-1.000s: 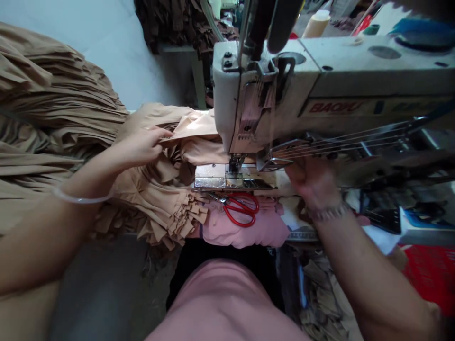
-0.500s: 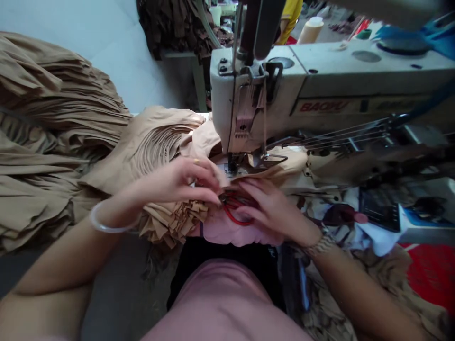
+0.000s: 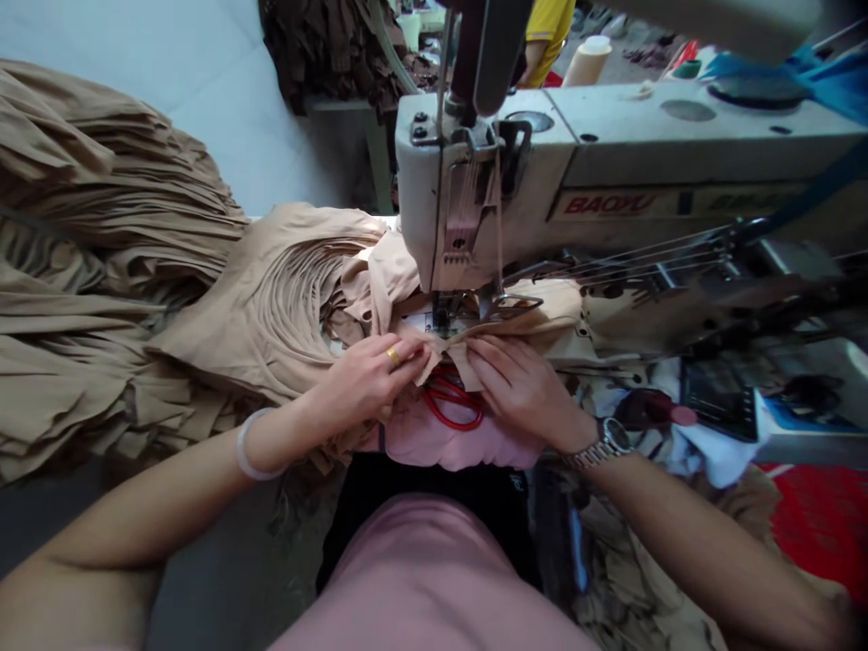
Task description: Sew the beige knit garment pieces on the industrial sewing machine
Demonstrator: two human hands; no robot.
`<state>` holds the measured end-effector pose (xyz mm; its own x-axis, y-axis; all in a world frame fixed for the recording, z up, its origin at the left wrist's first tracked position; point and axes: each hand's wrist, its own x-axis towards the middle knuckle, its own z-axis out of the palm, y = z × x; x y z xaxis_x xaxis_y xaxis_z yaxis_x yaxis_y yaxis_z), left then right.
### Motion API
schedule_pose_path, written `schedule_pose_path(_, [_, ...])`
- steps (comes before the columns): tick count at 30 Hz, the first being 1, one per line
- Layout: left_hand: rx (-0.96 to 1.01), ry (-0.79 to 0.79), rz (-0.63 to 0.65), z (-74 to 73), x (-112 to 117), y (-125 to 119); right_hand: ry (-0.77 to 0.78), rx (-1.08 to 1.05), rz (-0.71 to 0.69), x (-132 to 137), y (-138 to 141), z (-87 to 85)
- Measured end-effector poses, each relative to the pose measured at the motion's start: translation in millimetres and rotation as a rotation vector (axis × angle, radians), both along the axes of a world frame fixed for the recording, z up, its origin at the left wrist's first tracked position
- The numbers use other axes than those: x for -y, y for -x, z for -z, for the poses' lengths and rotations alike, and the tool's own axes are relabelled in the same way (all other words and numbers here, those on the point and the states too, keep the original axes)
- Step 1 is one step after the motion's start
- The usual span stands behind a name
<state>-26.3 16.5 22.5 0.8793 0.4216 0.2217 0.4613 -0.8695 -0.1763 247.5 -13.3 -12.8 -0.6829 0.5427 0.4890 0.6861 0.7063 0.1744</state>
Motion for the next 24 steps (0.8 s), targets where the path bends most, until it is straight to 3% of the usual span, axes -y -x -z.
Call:
schedule_pose_path(5, [-0.057,-0.035,-0.186,-10.4,20.0,-22.7,0.007,0.038,0.117,3.5,14.4,-5.6])
schedule_pose_path(10, [0.004,-0.013,-0.166,-5.9,14.2,-30.6,-0.008,-0.032,0.118,5.3,23.8,-4.4])
schedule_pose_path(18, [0.084,-0.089,-0.227,10.1,12.5,-26.2,0.196,-0.532,0.173,7.4,42.0,3.9])
schedule_pose_path(24, [0.069,-0.076,-0.313,8.3,17.3,-38.0,0.165,-0.300,0.196,10.9,50.3,7.9])
